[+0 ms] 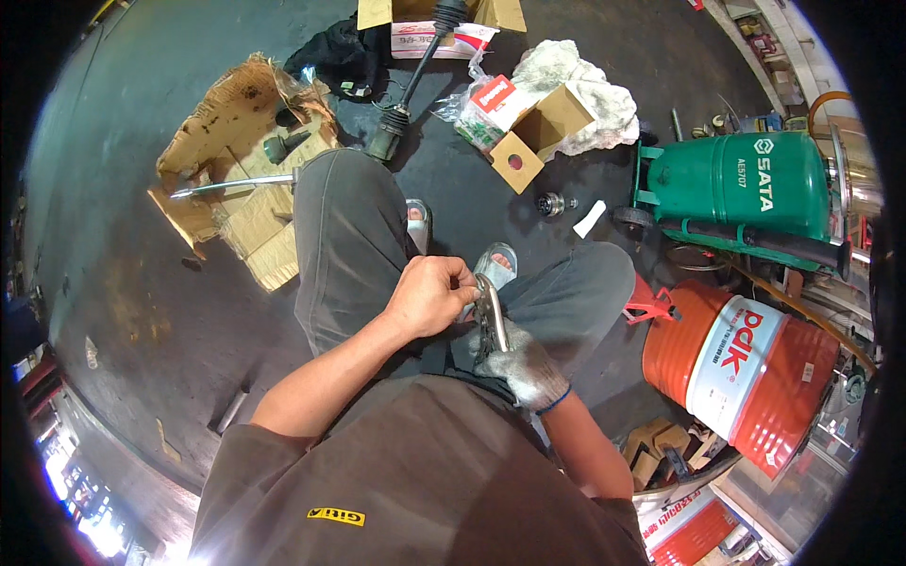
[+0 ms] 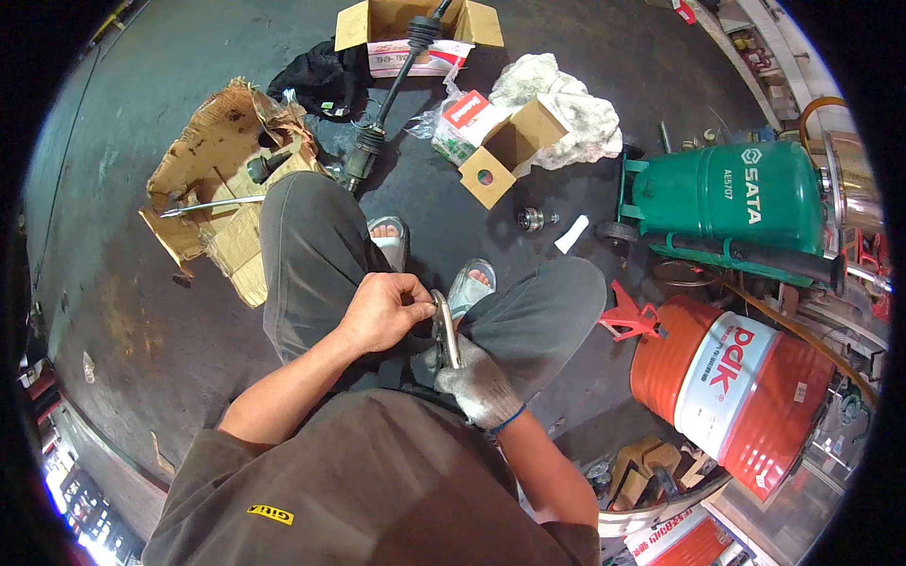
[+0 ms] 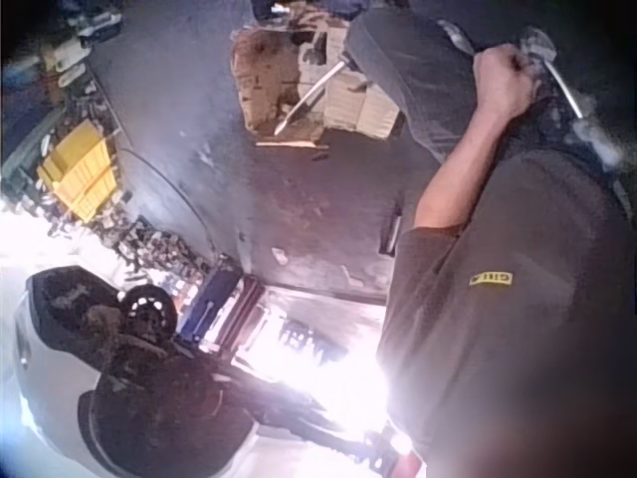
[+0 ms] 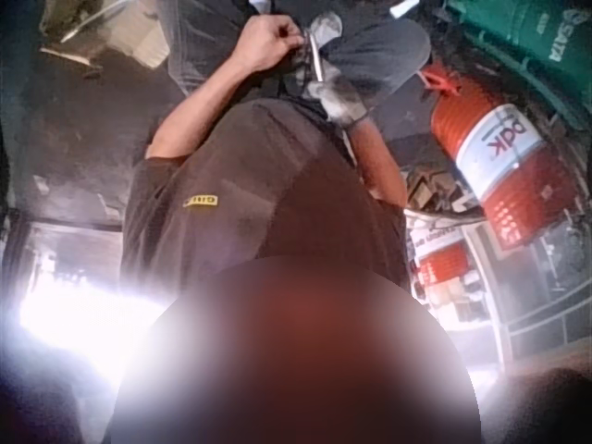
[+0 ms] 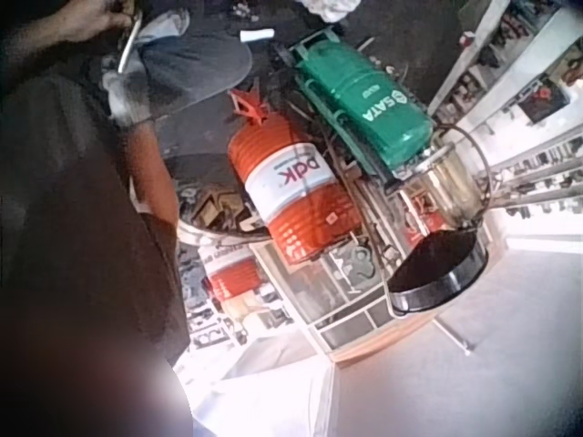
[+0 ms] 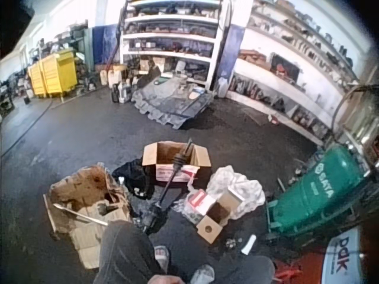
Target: The person sits on the floor of a workshop and assembles a car axle shaft. They insert a bearing into the shaft, then apply grease to the splines using a grease gun.
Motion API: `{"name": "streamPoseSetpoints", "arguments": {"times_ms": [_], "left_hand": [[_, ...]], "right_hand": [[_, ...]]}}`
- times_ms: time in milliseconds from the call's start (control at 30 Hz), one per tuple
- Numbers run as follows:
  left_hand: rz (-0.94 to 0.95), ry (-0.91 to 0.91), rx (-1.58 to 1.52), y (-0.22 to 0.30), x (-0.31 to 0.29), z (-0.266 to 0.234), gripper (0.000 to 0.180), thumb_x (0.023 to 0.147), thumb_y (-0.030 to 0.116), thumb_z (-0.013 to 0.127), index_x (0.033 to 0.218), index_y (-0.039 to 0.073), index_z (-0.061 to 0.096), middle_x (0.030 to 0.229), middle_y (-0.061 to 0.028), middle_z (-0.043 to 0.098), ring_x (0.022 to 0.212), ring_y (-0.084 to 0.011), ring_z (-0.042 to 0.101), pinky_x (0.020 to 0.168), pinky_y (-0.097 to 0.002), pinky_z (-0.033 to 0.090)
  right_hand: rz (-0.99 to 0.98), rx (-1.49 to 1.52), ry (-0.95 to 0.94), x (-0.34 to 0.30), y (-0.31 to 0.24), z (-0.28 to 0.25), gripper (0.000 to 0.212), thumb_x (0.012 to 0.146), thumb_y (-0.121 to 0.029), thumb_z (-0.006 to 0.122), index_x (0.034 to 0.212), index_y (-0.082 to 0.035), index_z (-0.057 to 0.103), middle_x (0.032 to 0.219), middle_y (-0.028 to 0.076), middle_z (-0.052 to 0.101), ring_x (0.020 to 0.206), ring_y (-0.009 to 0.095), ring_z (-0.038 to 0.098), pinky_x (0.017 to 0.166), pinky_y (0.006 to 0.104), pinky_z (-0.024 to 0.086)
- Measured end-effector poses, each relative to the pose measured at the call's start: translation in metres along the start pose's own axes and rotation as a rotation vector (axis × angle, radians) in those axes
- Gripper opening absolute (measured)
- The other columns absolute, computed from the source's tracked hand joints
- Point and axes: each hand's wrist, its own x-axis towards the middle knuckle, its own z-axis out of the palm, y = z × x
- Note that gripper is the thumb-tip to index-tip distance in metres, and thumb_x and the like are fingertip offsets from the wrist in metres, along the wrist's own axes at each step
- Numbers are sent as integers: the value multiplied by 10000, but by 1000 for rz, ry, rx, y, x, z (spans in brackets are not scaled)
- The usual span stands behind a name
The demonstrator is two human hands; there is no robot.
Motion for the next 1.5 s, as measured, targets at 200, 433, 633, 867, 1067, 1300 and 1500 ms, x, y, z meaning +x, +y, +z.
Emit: {"name": "streamPoseSetpoints", "arguments": {"times_ms": [200,433,633,867,1067,1300,1500], "left_hand": [[4,6,24,-8,2,2,157,850,123,829,891,-11,758,760,-130,746,690,-209,718,669,-372,553],[-24,0,3,-14,4,8,153,863,117,823,908,-16,762,747,-144,737,678,-213,714,670,-382,556],[25,31,-2,-18,2,8,129,855,118,786,863,-7,753,769,-186,736,739,-351,748,725,-442,566],[11,44,-10,-20,2,9,122,860,104,789,859,-12,751,777,-183,741,739,-339,751,716,-437,570],[19,56,4,-22,0,10,134,878,97,800,901,-28,758,757,-168,739,688,-235,737,678,-383,563],[23,81,-7,-22,2,11,132,863,102,790,854,-21,744,748,-187,728,704,-336,743,702,-432,570],[0,80,-32,-22,0,9,129,864,100,781,861,-24,747,729,-185,722,681,-321,739,677,-427,566]], "right_hand": [[77,320,-24,5,13,6,363,828,-45,644,1188,-23,687,991,22,681,915,154,645,859,319,540],[66,149,13,12,22,9,314,833,-33,653,1144,-11,679,946,27,674,866,149,627,828,326,538],[95,202,13,15,24,12,238,826,-55,671,1060,-13,654,894,30,656,827,140,598,776,336,522],[103,98,35,20,18,18,161,843,-79,690,980,-17,631,811,27,628,755,150,581,714,354,505],[80,-34,66,24,18,20,126,876,-112,693,909,-3,639,763,90,630,725,212,592,705,417,505],[57,189,136,33,41,33,153,892,-161,681,869,-13,649,717,102,608,682,239,581,684,441,497],[62,118,17,33,38,23,144,889,-147,674,901,-7,644,729,100,597,687,226,568,677,414,492]]}}
